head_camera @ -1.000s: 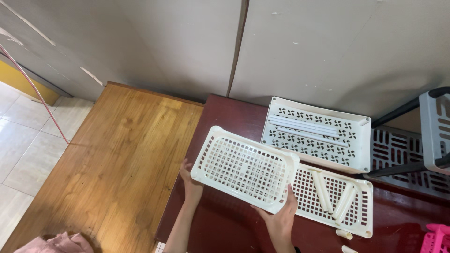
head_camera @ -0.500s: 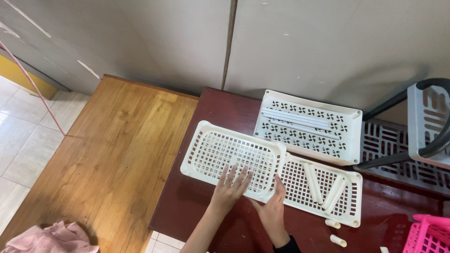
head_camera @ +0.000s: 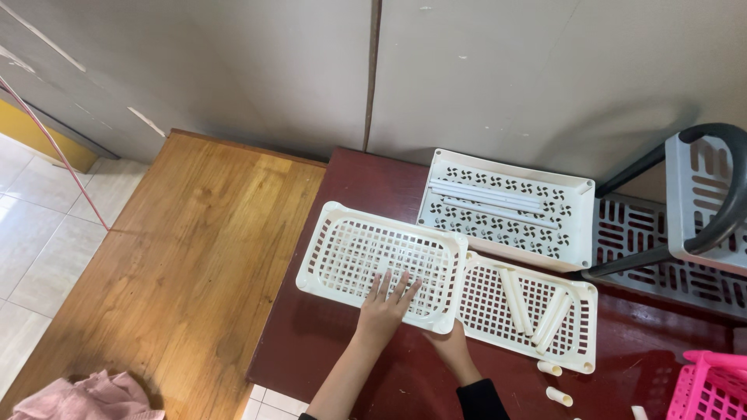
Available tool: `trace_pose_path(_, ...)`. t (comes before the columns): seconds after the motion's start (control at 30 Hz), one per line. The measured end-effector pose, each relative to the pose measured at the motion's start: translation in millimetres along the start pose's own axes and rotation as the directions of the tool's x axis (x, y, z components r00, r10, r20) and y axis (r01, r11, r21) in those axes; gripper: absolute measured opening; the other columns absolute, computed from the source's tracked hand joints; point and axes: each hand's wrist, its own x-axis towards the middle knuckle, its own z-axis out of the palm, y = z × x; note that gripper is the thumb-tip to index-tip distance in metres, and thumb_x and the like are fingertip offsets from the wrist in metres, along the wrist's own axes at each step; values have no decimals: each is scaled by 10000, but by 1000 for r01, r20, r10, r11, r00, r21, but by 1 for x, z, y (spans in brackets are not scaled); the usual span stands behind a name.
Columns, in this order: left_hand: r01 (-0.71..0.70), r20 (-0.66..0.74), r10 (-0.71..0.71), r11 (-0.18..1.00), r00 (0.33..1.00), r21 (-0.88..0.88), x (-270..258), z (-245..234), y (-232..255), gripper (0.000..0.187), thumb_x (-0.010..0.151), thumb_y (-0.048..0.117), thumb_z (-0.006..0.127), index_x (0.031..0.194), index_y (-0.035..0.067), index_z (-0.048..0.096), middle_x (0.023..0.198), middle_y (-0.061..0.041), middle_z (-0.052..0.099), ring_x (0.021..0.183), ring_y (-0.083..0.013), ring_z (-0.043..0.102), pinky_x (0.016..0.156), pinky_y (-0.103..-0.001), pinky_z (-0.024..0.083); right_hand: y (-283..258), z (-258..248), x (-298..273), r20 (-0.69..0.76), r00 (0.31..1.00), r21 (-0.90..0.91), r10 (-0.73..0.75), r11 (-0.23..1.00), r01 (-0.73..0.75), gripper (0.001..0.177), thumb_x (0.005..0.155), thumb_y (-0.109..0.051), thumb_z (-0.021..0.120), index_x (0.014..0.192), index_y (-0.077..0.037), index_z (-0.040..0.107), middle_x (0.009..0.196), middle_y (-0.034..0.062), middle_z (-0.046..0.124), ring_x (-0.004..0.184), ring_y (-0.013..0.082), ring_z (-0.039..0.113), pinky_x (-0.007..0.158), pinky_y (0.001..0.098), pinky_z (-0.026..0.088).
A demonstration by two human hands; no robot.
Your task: The person assembles a white plastic basket by inserting cylindrical connectors into the basket frame. They then disassemble the basket by removing the connectors and stacking the basket panels with other panels on the table.
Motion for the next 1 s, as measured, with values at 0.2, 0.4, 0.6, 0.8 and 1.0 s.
trace_pose_path(0.2,0,52,0,1000,999,-11,-3,7,-1,540,913,163,608,1445,255,626,1453,-76,621,1282,-359,613,1135,-517,432,38,14,16,-64,981,169,-182,967,191,249,870,-40,687,1106,41,692,1032,114,766,916,165,704,783,302,572)
trace_pose_path(0.4,156,118,-148,985,982,-69,16,-17,0,593,869,72,693,1418,292,658,1402,-37,649,1297,-345,613,1123,-523,456,26,16,19,-288,842,-243,-455,886,395,111,847,-36,708,786,36,651,681,80,645,614,149,618,581,311,483)
trace_pose_path(0.6,292,352,-188,918,917,-270,55,-82,-14,803,640,64,794,1403,242,620,1406,-93,629,1280,-412,564,1078,-545,424,-48,12,9,-276,735,-393,-619,771,502,122,799,3,688,696,8,623,592,57,594,514,116,565,482,289,415)
trace_pose_path(0.8,327,385,-218,913,897,-244,83,-122,-29,811,661,15,787,1407,290,626,1418,-61,626,1313,-361,566,1107,-513,421,-107,23,2,-270,783,-331,-560,818,470,124,811,-23,750,716,-12,672,564,27,626,491,74,576,450,263,423)
trace_pose_path(1.0,109,198,-72,978,978,-181,85,-136,-42,700,668,106,775,1345,259,683,1352,-62,695,1185,-367,674,1035,-484,509,-131,16,-8,-107,922,-98,-371,927,362,34,816,-26,726,812,0,746,592,21,694,522,63,612,468,250,462)
